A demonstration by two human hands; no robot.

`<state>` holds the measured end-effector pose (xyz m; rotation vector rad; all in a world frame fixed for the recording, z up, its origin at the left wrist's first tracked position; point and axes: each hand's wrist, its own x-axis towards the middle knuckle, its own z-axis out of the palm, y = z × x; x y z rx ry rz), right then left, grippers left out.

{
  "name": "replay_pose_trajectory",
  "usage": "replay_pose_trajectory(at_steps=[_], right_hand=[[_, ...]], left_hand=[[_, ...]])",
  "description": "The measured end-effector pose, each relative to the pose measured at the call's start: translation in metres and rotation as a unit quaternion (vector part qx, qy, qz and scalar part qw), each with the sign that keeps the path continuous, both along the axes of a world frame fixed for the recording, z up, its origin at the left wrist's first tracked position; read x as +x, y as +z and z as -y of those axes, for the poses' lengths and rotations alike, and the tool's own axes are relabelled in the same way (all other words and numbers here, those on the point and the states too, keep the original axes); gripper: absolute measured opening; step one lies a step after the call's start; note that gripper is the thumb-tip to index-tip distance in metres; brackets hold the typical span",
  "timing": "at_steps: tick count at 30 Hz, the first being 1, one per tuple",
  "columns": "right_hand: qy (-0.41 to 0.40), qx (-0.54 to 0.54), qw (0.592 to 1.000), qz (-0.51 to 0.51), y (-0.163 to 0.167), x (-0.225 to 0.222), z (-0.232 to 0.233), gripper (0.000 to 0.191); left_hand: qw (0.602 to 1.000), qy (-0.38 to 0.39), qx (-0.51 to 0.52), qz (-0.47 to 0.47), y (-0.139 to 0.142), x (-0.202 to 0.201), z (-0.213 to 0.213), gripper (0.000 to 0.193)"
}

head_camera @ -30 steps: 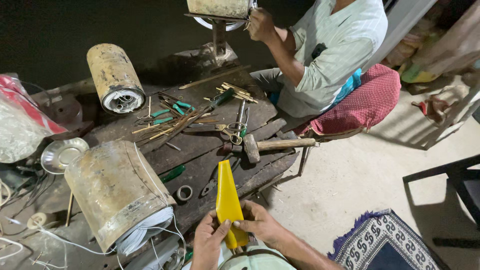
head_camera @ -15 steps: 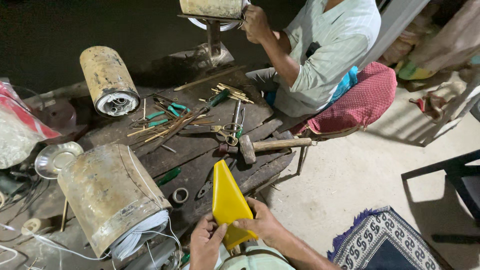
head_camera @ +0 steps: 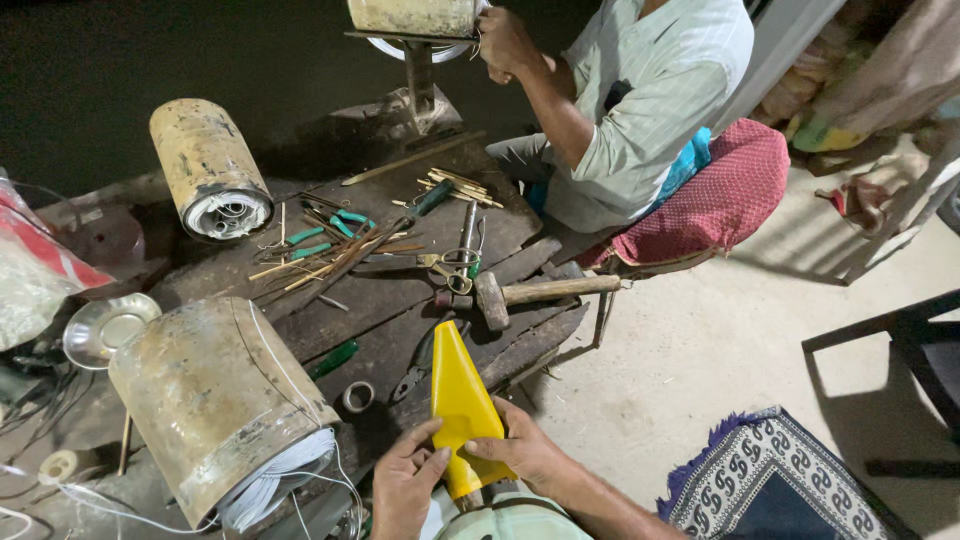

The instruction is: The person retrieves a yellow plastic tube from a drawer, cuts a piece from it with scissors, and then inserts the cut piece into a small green component while handling thin wires. The person continues to manipulate the wires and the green component throughout the clip.

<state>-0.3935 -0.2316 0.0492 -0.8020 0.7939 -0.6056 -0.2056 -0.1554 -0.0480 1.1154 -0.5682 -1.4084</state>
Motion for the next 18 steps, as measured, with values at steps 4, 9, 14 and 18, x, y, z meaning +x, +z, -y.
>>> replay_pose_trajectory(at_steps=[4,9,14,18], right_hand=[[-0.005,0.010,1.000,-0.003,-0.007,-0.001,0.000,0.062],[-0.043,0.069,0.996,-0.038,-0.021,0.001,0.006,0.048],[-0.026,0.038,0.998,-0.046,-0.036,-0.002,0.006,0.047],[-0.026,0.039,0.997,-0.062,-0.048,-0.001,0.006,0.049]], left_hand=[[1.000,0.002,-0.001,0.004,0.002,0.002,0.001,0.044],[1.000,0.015,-0.010,0.019,0.010,0.005,0.002,0.034],[1.000,0.015,-0.013,0.002,0.014,0.007,0.001,0.038],[1.000,-0.003,0.001,-0.017,0.026,0.007,-0.001,0.046]])
